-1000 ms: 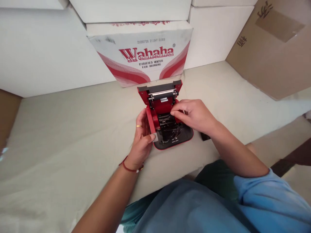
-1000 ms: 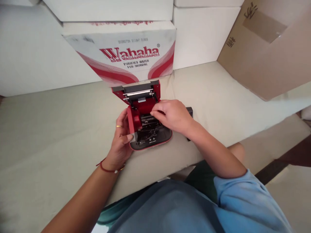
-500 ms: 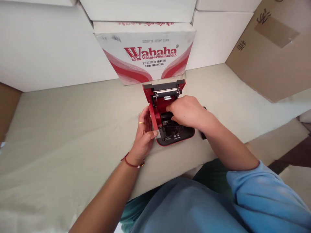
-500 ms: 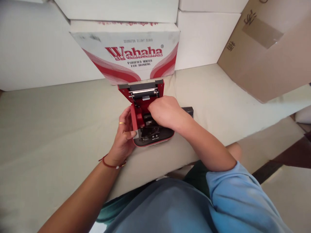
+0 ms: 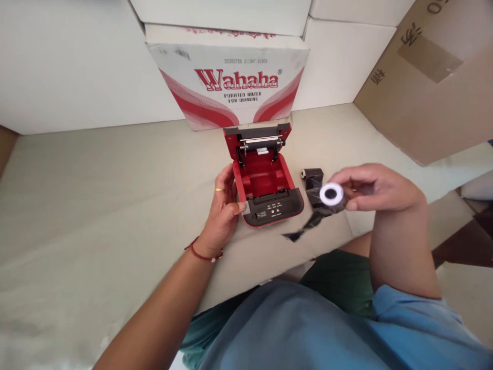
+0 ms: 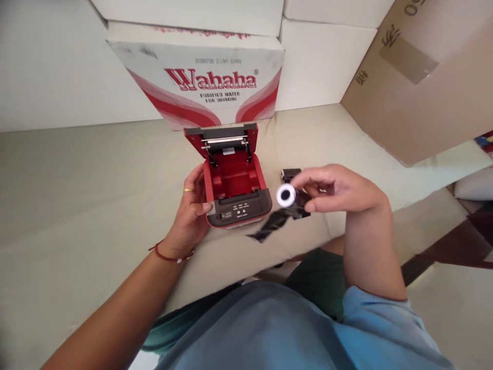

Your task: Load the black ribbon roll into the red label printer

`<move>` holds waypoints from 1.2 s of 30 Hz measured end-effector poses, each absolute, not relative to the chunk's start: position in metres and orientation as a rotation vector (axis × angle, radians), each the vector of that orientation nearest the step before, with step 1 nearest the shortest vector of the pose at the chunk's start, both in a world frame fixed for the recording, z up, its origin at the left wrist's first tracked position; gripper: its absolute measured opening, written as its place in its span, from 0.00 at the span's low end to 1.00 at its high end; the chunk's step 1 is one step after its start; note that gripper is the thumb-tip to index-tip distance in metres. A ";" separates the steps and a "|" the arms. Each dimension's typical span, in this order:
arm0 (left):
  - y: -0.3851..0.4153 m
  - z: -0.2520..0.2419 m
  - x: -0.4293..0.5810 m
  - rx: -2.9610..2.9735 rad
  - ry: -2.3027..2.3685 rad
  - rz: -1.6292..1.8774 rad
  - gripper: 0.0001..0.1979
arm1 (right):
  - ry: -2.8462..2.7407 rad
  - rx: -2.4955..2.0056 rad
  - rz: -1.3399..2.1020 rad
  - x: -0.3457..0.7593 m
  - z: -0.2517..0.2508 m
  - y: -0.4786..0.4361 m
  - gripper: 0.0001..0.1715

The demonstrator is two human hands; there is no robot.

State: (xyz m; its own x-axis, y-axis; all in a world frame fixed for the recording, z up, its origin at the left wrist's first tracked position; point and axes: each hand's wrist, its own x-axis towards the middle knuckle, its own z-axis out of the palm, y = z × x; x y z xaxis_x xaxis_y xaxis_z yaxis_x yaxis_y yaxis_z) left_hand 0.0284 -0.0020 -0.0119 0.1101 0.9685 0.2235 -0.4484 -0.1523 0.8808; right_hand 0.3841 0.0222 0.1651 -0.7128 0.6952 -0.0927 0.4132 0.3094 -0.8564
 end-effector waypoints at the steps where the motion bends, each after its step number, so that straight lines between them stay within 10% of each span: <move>1: -0.002 -0.012 0.028 1.065 0.666 1.406 0.48 | -2.333 -1.041 1.425 0.392 0.159 0.019 0.23; 7: -0.003 -0.008 0.027 1.047 0.693 1.404 0.46 | -2.258 -1.303 1.471 0.384 0.109 0.005 0.25; 15: -0.003 -0.003 0.027 1.022 0.726 1.419 0.45 | -1.826 -1.698 0.530 0.394 0.067 0.059 0.16; 22: -0.002 -0.005 0.028 1.007 0.717 1.419 0.46 | -2.017 -1.690 0.739 0.393 0.053 0.060 0.16; 36: 0.001 -0.012 0.029 1.056 0.647 1.397 0.48 | -1.871 -1.159 1.013 0.440 0.194 0.018 0.33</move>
